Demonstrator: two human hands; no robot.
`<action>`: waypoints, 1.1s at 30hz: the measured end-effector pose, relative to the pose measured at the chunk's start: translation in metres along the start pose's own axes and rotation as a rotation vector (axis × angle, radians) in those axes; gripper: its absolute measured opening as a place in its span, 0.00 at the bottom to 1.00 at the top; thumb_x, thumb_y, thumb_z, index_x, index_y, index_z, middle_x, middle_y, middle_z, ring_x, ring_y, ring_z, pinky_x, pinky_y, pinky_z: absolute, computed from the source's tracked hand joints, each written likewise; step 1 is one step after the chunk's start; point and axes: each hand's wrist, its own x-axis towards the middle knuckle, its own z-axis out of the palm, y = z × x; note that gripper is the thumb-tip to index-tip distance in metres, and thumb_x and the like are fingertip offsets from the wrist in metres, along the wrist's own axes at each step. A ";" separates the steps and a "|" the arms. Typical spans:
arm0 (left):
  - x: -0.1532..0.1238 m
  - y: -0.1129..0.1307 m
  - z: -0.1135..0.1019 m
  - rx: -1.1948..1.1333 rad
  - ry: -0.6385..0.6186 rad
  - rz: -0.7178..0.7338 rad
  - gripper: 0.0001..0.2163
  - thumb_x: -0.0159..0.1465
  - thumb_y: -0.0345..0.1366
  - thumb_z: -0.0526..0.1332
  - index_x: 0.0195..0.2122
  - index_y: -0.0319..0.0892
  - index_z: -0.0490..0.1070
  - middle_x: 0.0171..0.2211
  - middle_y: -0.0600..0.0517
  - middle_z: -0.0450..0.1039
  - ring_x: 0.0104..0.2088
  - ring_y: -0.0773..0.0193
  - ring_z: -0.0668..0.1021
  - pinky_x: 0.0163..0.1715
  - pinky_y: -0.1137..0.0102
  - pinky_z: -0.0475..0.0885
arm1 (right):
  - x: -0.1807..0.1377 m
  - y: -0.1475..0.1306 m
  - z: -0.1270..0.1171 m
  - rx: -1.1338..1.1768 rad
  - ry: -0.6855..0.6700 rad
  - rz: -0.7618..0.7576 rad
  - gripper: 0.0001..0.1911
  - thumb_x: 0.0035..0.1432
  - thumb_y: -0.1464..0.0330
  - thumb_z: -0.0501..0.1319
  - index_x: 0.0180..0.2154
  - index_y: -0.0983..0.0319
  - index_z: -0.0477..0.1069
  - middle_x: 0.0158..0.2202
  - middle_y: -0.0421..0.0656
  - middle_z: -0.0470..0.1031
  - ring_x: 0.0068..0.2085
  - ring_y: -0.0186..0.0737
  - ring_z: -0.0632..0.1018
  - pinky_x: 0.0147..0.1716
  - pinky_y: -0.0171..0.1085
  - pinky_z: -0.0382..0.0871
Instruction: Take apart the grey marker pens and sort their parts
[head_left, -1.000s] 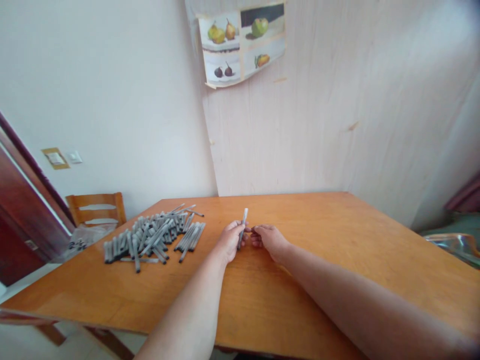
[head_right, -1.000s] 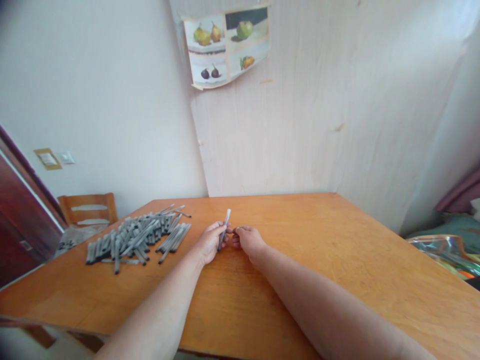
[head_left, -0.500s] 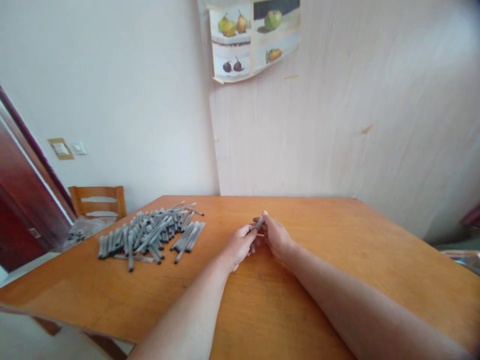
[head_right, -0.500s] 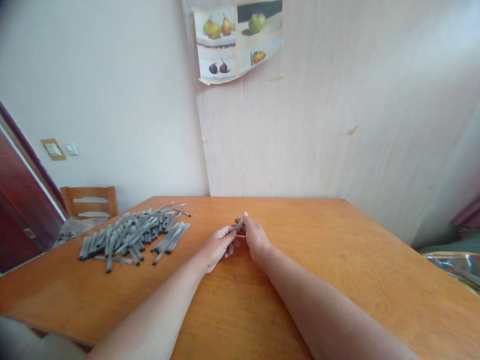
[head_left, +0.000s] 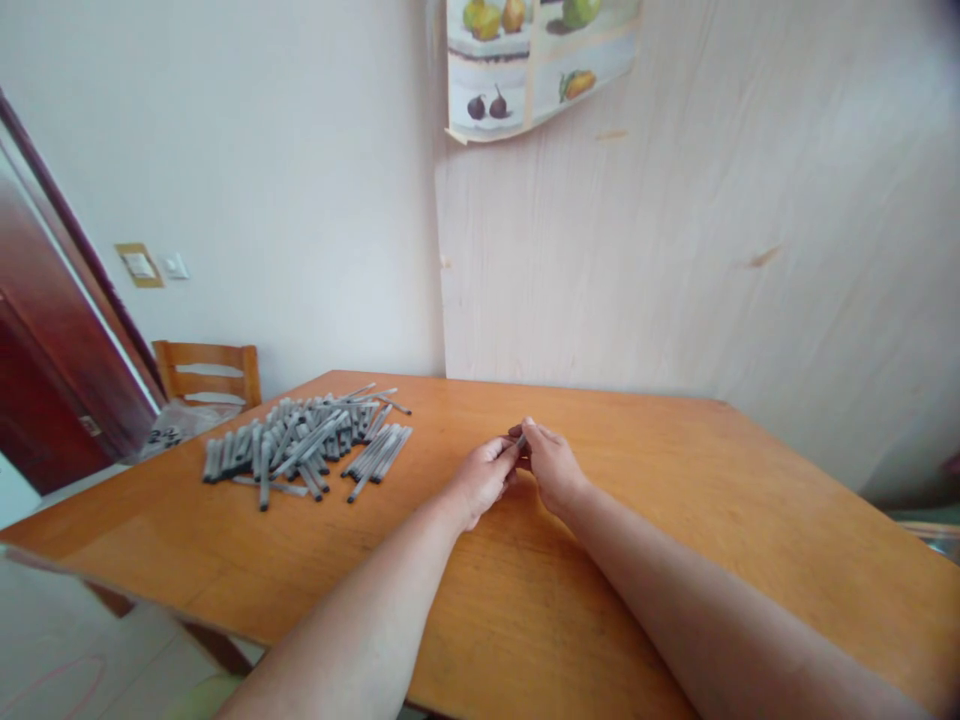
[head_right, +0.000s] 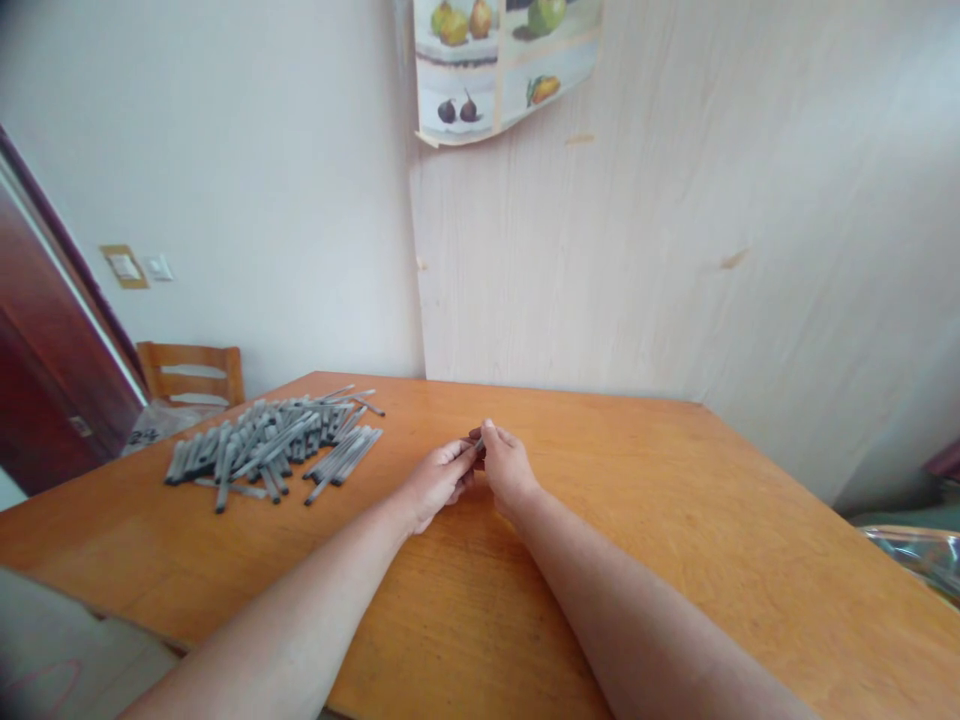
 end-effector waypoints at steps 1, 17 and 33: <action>0.000 0.000 0.000 0.004 0.003 -0.001 0.15 0.62 0.49 0.57 0.38 0.42 0.68 0.24 0.55 0.66 0.17 0.75 0.59 0.17 0.76 0.49 | 0.001 0.001 -0.001 -0.003 0.009 -0.006 0.19 0.53 0.51 0.58 0.29 0.61 0.67 0.22 0.39 0.67 0.23 0.34 0.68 0.23 0.35 0.67; 0.001 0.005 0.003 -0.074 -0.072 -0.087 0.16 0.60 0.50 0.58 0.42 0.44 0.67 0.21 0.60 0.56 0.15 0.76 0.53 0.17 0.77 0.45 | 0.005 0.004 -0.004 0.054 0.083 0.000 0.18 0.53 0.53 0.59 0.26 0.62 0.68 0.20 0.38 0.68 0.21 0.34 0.70 0.25 0.35 0.67; 0.000 0.000 -0.009 -0.336 -0.102 -0.126 0.14 0.62 0.44 0.60 0.45 0.44 0.67 0.23 0.59 0.59 0.14 0.78 0.55 0.14 0.79 0.46 | 0.035 -0.028 -0.062 -0.122 0.366 -0.052 0.19 0.61 0.54 0.50 0.39 0.60 0.68 0.27 0.44 0.75 0.22 0.34 0.72 0.21 0.33 0.64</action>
